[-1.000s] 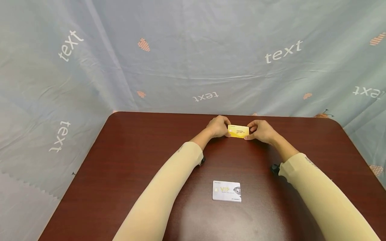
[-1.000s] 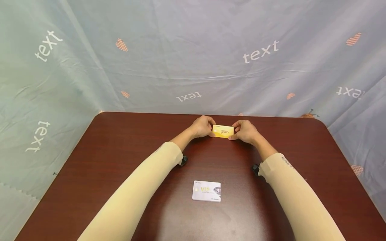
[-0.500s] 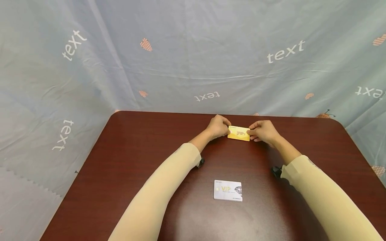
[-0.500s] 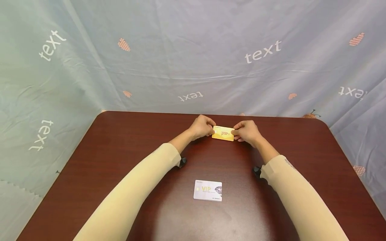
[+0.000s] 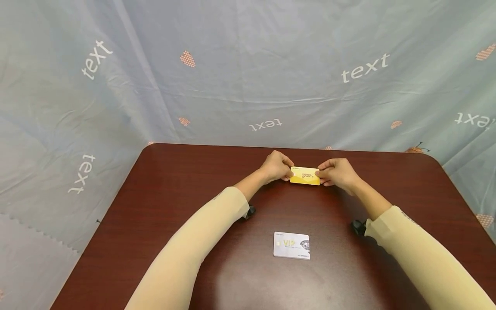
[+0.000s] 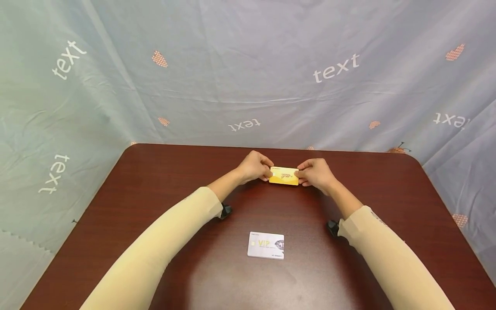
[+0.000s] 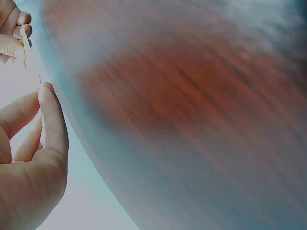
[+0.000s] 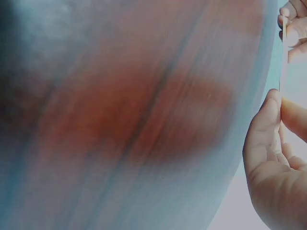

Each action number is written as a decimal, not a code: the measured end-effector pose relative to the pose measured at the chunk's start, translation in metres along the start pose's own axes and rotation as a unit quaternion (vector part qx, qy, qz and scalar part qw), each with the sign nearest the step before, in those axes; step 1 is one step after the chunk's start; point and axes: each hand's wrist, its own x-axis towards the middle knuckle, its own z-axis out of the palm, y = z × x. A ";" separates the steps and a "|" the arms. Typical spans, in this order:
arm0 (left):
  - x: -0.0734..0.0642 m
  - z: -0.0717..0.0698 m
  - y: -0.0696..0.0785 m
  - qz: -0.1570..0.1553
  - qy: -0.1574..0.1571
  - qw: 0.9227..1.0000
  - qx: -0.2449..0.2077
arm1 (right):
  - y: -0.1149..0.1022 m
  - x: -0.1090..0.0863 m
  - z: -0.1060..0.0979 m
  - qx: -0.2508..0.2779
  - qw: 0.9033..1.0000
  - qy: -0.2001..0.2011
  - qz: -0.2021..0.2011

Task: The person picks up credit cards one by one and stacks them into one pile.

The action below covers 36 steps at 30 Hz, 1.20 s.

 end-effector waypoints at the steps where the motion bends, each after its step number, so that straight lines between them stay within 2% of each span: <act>1: -0.001 -0.001 0.001 -0.001 -0.002 1.000 -0.001 | 0.000 -0.001 0.000 0.001 1.000 -0.001 0.000; 12: -0.018 -0.010 0.003 -0.006 -0.030 0.999 -0.036 | -0.001 -0.014 0.006 0.020 1.000 -0.015 -0.016; 36: -0.060 -0.018 0.000 -0.019 -0.061 0.994 -0.091 | -0.005 -0.048 0.021 0.046 0.998 -0.033 -0.041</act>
